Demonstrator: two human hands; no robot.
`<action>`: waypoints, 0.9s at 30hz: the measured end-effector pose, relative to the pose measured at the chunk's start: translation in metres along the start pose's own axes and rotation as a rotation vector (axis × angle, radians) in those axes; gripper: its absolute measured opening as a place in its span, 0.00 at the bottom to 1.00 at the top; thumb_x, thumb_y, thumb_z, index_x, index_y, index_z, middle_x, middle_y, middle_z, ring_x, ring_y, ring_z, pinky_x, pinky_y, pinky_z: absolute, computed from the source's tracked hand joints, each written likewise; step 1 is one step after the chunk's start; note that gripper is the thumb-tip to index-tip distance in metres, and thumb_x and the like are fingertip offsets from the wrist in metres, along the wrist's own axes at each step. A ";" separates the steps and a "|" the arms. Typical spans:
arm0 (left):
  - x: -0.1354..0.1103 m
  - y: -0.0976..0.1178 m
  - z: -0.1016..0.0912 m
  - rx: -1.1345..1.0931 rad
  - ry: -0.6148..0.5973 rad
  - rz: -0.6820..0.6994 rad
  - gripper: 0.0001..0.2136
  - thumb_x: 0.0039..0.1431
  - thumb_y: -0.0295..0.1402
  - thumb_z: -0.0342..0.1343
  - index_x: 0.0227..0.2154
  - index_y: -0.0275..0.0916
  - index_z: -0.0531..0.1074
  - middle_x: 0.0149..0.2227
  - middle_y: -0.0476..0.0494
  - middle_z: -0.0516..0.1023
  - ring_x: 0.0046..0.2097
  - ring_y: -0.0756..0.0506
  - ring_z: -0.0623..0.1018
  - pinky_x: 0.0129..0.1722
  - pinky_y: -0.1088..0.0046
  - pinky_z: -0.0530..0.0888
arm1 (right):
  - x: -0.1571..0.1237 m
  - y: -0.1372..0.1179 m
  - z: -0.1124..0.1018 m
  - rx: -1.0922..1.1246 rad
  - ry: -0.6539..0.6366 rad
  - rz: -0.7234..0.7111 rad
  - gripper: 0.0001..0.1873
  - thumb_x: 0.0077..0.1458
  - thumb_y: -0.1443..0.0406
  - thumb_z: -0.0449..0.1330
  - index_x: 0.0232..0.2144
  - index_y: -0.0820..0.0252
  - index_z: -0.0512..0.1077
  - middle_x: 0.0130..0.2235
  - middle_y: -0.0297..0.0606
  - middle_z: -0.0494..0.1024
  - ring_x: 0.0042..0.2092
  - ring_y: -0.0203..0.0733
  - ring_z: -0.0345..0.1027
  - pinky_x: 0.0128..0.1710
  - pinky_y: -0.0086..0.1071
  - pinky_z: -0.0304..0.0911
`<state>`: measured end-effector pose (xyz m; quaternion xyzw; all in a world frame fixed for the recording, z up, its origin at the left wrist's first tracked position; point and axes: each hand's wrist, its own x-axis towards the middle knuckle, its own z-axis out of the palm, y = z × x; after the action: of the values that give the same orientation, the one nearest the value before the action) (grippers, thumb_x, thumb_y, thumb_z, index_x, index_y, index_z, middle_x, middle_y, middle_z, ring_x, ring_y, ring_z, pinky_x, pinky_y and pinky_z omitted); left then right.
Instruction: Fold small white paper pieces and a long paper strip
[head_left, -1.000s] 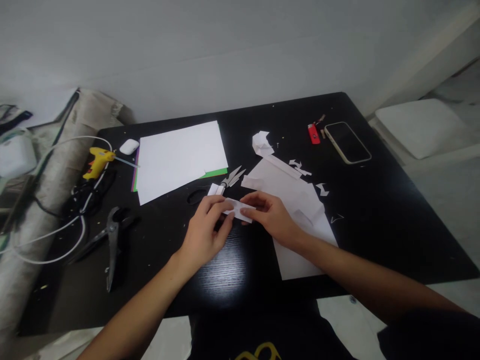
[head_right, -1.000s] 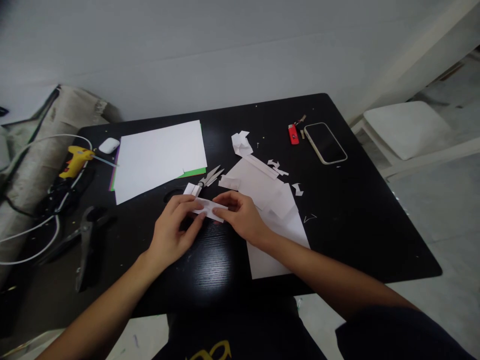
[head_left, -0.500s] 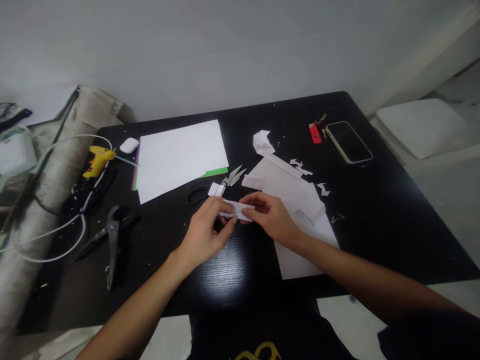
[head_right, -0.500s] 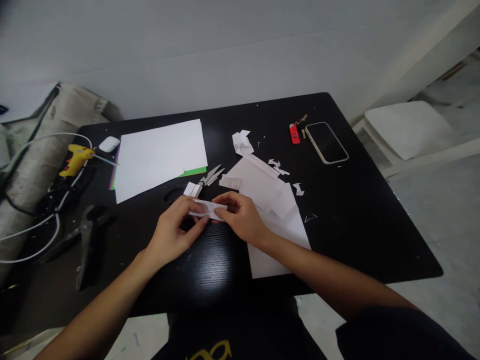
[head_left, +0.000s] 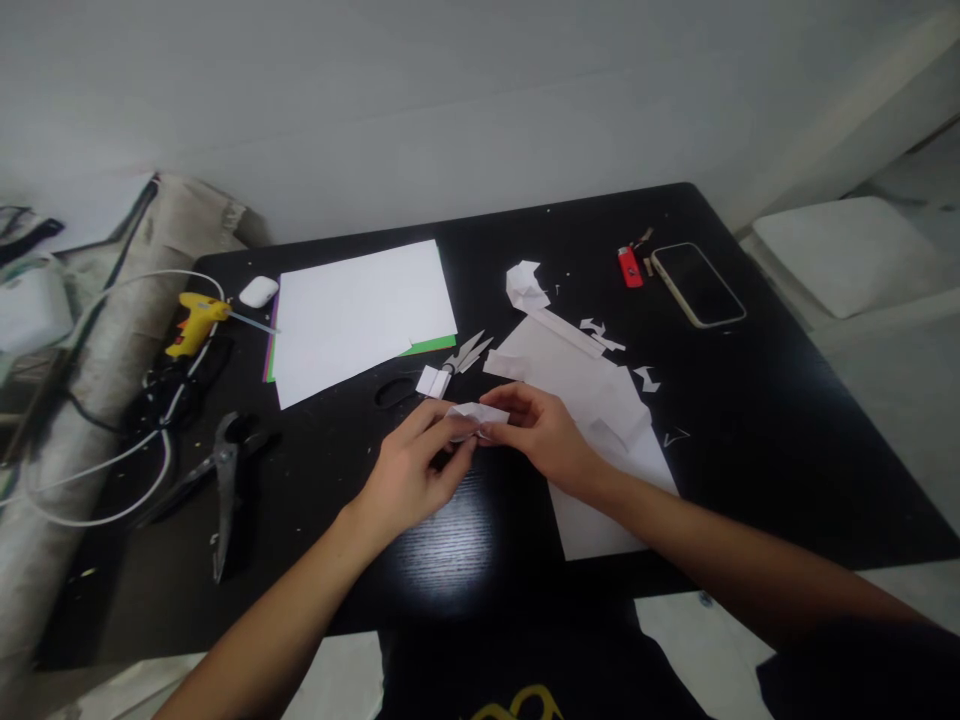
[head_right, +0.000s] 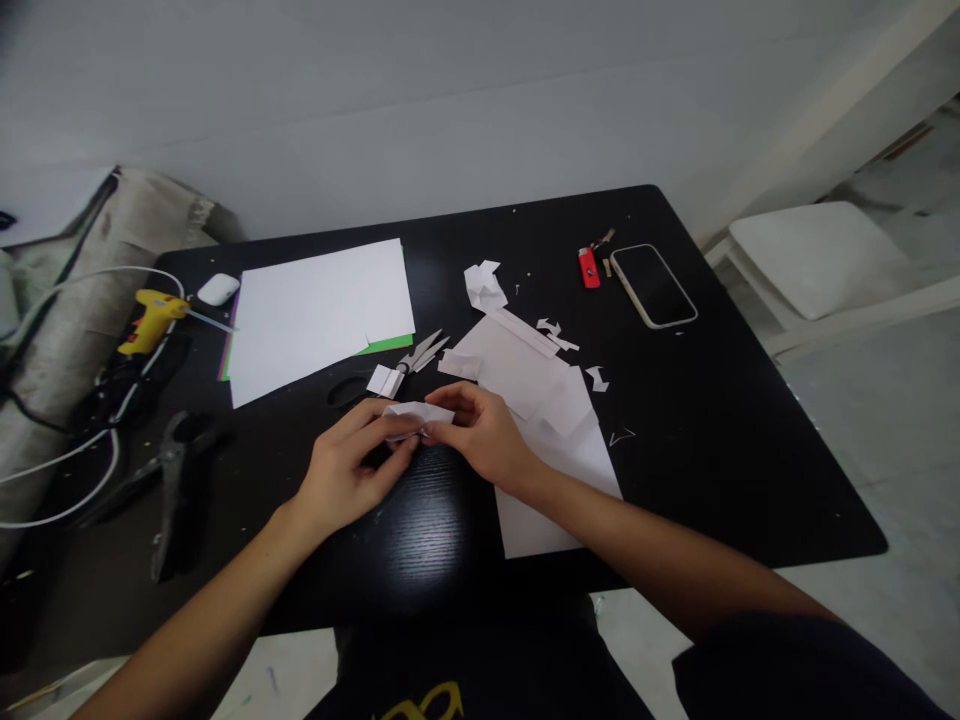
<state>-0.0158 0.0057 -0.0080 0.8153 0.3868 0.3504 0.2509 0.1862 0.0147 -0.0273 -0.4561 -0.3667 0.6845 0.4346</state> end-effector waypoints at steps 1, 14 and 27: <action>0.001 0.001 -0.001 0.004 -0.006 0.006 0.09 0.65 0.24 0.59 0.46 0.37 0.78 0.45 0.40 0.77 0.40 0.48 0.79 0.40 0.71 0.79 | 0.000 -0.001 0.000 0.014 -0.003 0.013 0.18 0.43 0.67 0.75 0.39 0.57 0.78 0.43 0.37 0.82 0.47 0.46 0.79 0.49 0.42 0.78; -0.012 -0.001 0.014 0.013 0.231 -0.166 0.17 0.62 0.30 0.66 0.50 0.41 0.66 0.45 0.44 0.81 0.35 0.50 0.81 0.32 0.76 0.79 | 0.001 0.003 0.003 0.141 -0.019 0.041 0.18 0.42 0.66 0.77 0.38 0.57 0.78 0.41 0.35 0.82 0.45 0.45 0.80 0.49 0.42 0.79; -0.004 0.000 0.008 0.126 0.118 0.076 0.15 0.67 0.26 0.61 0.55 0.40 0.74 0.48 0.39 0.78 0.48 0.44 0.81 0.47 0.66 0.81 | -0.002 0.000 0.005 -0.001 0.003 -0.038 0.17 0.46 0.61 0.76 0.38 0.57 0.78 0.37 0.34 0.82 0.36 0.39 0.79 0.40 0.34 0.77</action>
<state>-0.0115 0.0012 -0.0147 0.8214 0.3912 0.3820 0.1624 0.1815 0.0125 -0.0255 -0.4504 -0.3751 0.6751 0.4480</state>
